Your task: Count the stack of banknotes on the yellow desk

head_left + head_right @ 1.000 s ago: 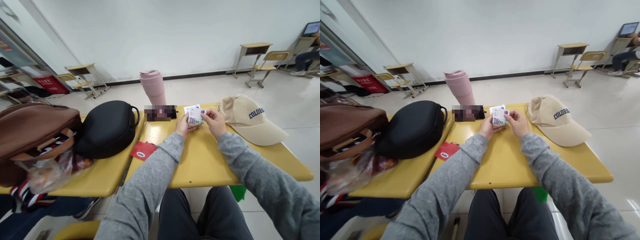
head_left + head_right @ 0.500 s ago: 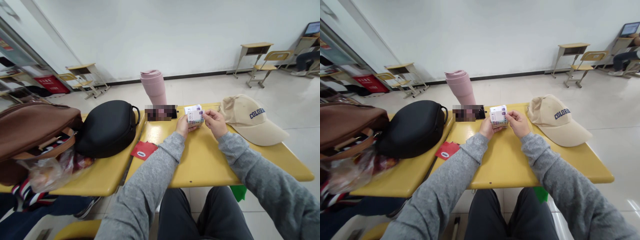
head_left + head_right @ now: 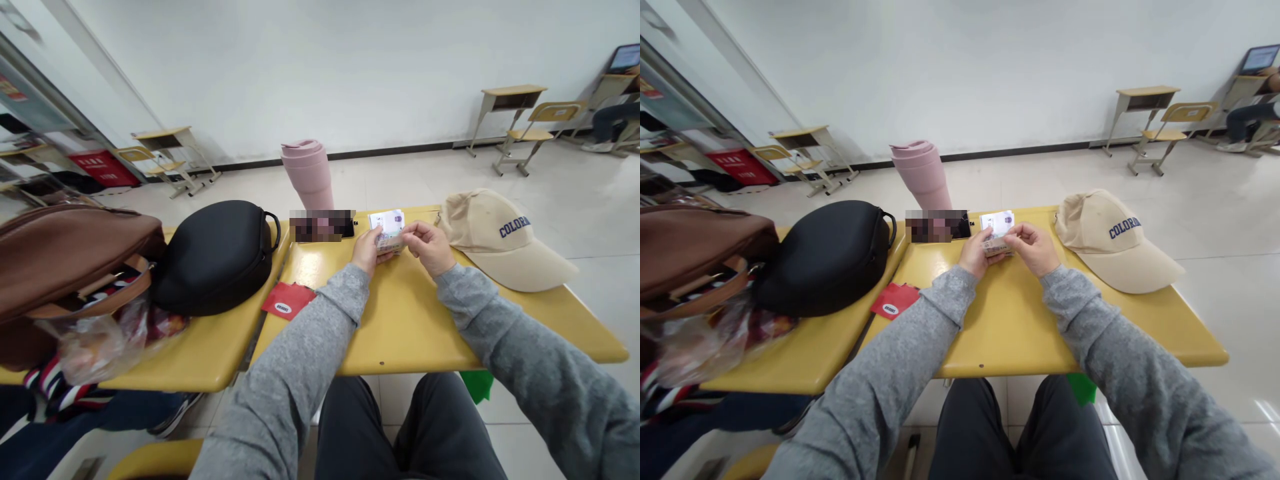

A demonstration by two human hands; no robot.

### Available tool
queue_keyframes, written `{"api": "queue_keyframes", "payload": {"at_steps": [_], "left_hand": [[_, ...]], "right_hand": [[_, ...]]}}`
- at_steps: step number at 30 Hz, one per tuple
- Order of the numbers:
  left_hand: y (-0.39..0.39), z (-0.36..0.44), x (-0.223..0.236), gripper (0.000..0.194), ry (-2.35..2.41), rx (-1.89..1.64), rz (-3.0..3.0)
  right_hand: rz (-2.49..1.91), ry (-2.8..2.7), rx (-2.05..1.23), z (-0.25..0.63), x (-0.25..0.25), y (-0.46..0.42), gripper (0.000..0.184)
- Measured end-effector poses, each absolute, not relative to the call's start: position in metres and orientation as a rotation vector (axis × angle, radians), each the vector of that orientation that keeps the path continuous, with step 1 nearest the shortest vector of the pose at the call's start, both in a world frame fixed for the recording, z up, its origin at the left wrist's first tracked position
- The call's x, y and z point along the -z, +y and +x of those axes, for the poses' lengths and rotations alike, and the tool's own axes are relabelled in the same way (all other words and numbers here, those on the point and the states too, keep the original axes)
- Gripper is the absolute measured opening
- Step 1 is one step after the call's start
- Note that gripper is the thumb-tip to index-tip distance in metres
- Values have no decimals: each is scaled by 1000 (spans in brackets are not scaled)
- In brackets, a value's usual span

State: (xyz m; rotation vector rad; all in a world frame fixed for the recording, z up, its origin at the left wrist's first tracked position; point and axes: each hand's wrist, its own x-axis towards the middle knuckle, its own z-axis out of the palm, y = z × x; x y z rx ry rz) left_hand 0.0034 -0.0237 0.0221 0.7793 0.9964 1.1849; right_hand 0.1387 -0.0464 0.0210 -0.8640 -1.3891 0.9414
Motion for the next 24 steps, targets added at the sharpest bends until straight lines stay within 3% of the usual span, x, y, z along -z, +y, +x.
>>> {"api": "queue_keyframes", "payload": {"at_steps": [9,12,16,19,24], "left_hand": [[-23,4,-19,29,949,-1189,803],[-23,5,-18,23,967,-1192,816],[-22,5,-17,24,961,-1183,836],[-22,4,-18,32,934,-1172,834],[-27,4,-20,44,743,-1127,923]], "right_hand": [[-1023,-1550,-526,143,-9,-37,17],[-1078,-1487,-424,147,-7,-32,30],[-1131,-1406,-624,148,-3,-26,57],[-1116,-1496,-773,147,-1,-24,38],[-1203,-1580,-520,147,-5,-29,23]]}}
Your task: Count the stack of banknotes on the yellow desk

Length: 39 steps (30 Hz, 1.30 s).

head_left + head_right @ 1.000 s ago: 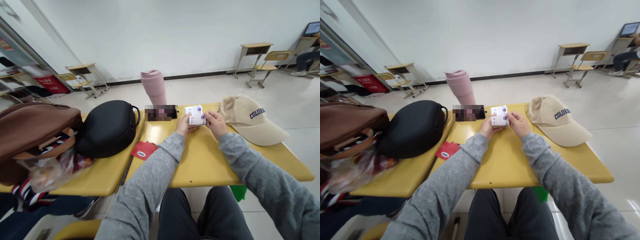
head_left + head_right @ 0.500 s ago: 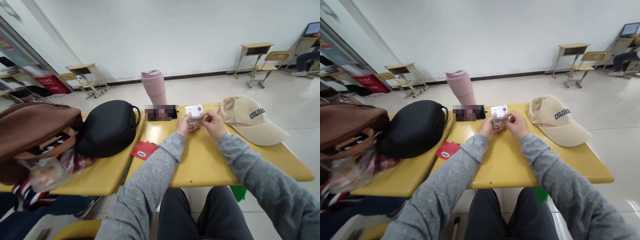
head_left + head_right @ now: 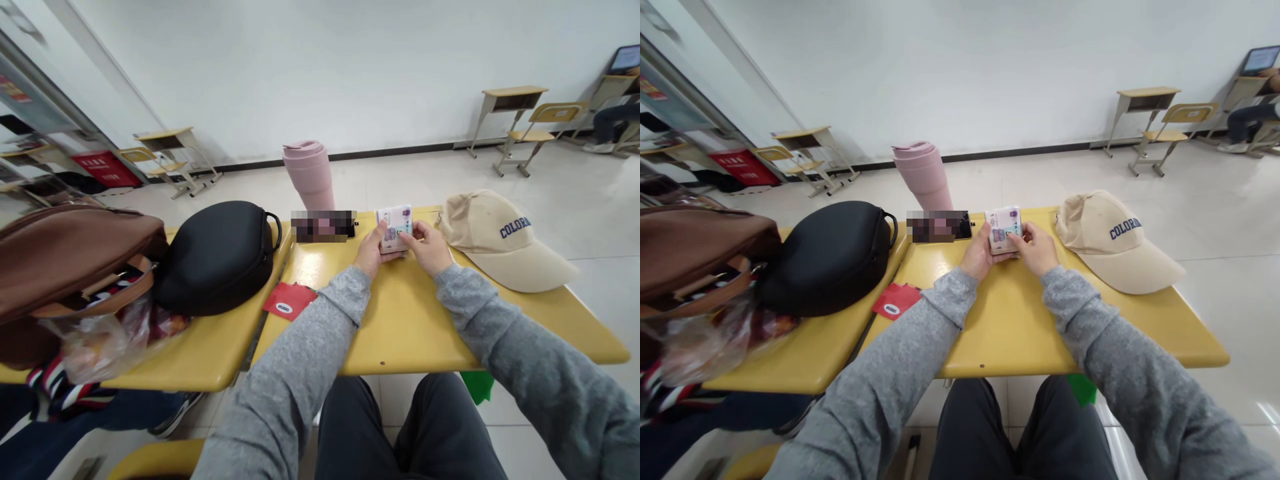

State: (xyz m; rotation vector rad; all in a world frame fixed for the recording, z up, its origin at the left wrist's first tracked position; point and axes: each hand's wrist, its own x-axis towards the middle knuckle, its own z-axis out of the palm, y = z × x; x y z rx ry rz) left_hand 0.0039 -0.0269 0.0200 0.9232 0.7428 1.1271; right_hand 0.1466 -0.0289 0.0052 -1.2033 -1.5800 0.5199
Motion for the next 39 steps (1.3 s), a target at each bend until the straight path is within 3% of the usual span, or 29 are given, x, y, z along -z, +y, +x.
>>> {"api": "queue_keyframes", "payload": {"at_steps": [8,13,28,39], "left_hand": [[-33,9,-24,34,720,-1187,938],[-34,6,-29,31,718,-1198,904],[-22,10,-22,29,628,-1374,843],[-27,15,-18,30,653,-1287,856]], "right_hand": [[-1082,-1601,-186,142,-14,-39,18],[-1093,-1593,-470,143,-14,-38,35],[-937,-1345,-1307,139,-6,-32,41],[-987,-1268,-1415,135,-5,-35,35]]}}
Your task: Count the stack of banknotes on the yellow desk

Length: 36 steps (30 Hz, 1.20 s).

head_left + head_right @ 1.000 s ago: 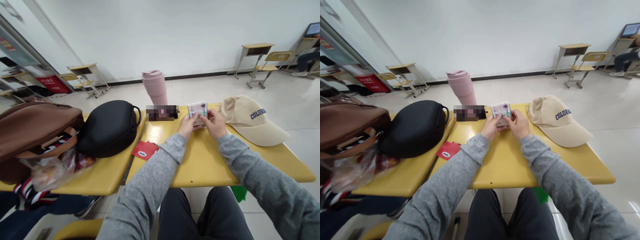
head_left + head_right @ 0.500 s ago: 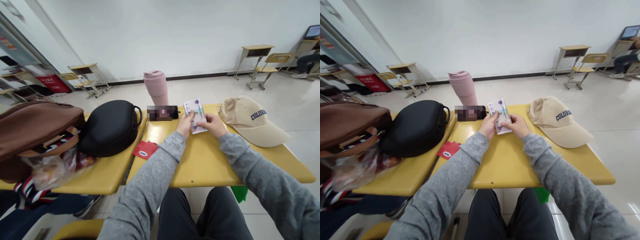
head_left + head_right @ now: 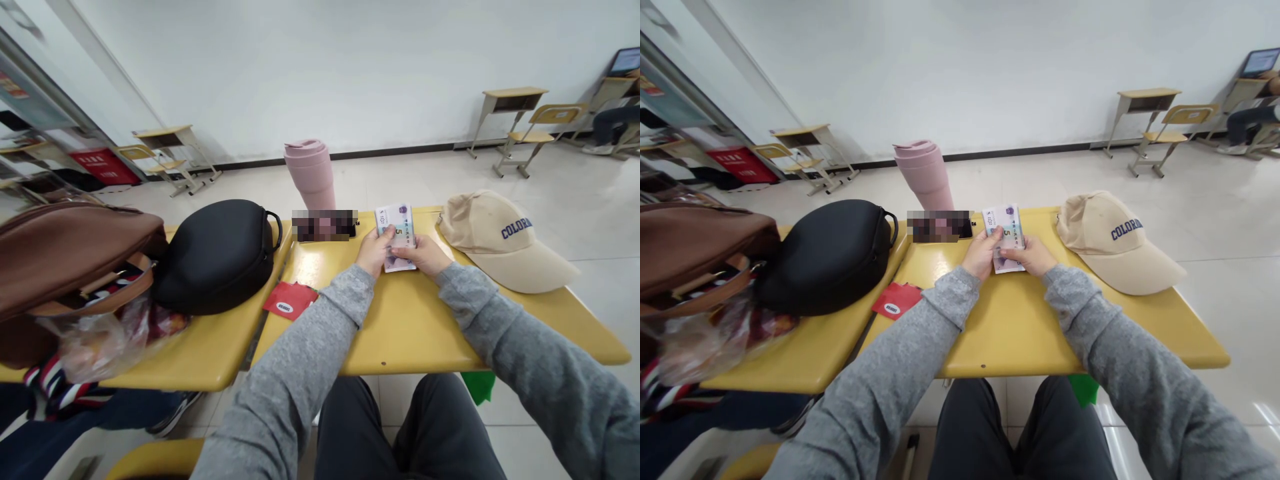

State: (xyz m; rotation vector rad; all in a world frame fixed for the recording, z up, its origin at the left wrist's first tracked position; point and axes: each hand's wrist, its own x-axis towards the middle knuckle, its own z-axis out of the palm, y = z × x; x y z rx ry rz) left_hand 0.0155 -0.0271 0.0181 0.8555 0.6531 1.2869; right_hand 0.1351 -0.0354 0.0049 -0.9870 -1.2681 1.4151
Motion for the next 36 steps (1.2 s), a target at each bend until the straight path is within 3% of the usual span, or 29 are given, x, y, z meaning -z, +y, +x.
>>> {"api": "queue_keyframes", "payload": {"at_steps": [27,36], "left_hand": [[-25,12,-19,26,660,-1347,851],[-30,9,-26,27,696,-1326,1028]], "right_hand": [[-998,-1282,-1491,136,-10,-39,36],[-1029,-1495,-1158,137,-9,-37,28]]}}
